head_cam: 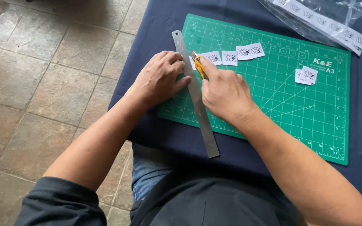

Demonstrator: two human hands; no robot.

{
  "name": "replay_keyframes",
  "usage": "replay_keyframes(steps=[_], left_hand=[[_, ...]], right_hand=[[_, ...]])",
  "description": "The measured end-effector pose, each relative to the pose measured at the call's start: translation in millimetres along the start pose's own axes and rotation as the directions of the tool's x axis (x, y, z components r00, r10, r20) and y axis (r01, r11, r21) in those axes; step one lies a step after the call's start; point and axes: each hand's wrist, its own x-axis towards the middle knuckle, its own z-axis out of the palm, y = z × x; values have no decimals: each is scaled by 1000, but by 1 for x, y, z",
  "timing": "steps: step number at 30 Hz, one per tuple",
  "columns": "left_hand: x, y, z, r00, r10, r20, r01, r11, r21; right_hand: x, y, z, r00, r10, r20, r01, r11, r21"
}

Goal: Using a utility knife and a metal ruler to cut printed labels on a green cutting mat.

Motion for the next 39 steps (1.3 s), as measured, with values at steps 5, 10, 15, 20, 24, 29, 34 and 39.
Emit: replay_keyframes(steps=[5, 10, 15, 20, 24, 29, 34, 39], left_hand=[[-1, 1, -1, 1000, 5, 11, -5, 1000, 3], [-1, 3, -3, 1000, 1, 27, -2, 1000, 27], [-1, 4, -4, 1000, -2, 23, 2, 1000, 30], [0, 4, -3, 1000, 3, 25, -4, 999, 46], [-1, 5, -6, 999, -7, 39, 5, 998, 55], [1, 7, -7, 999, -18, 49, 16, 999, 51], [8, 14, -10, 998, -27, 51, 24, 998, 54], [25, 44, -23, 979, 79, 187, -85, 996, 23]], right_hand=[[5, 0, 3, 1000, 3, 7, -3, 999, -41], [4, -7, -5, 999, 1, 35, 1, 999, -48], [3, -11, -5, 998, 19, 59, -14, 997, -78], [3, -10, -3, 999, -2, 47, 7, 994, -107], [-11, -15, -11, 986, 66, 150, -49, 992, -116], [-37, -17, -35, 972, 93, 217, -51, 980, -191], [-63, 7, -58, 988, 142, 65, -146, 987, 67], [-85, 42, -54, 943, 329, -45, -318, 935, 160]])
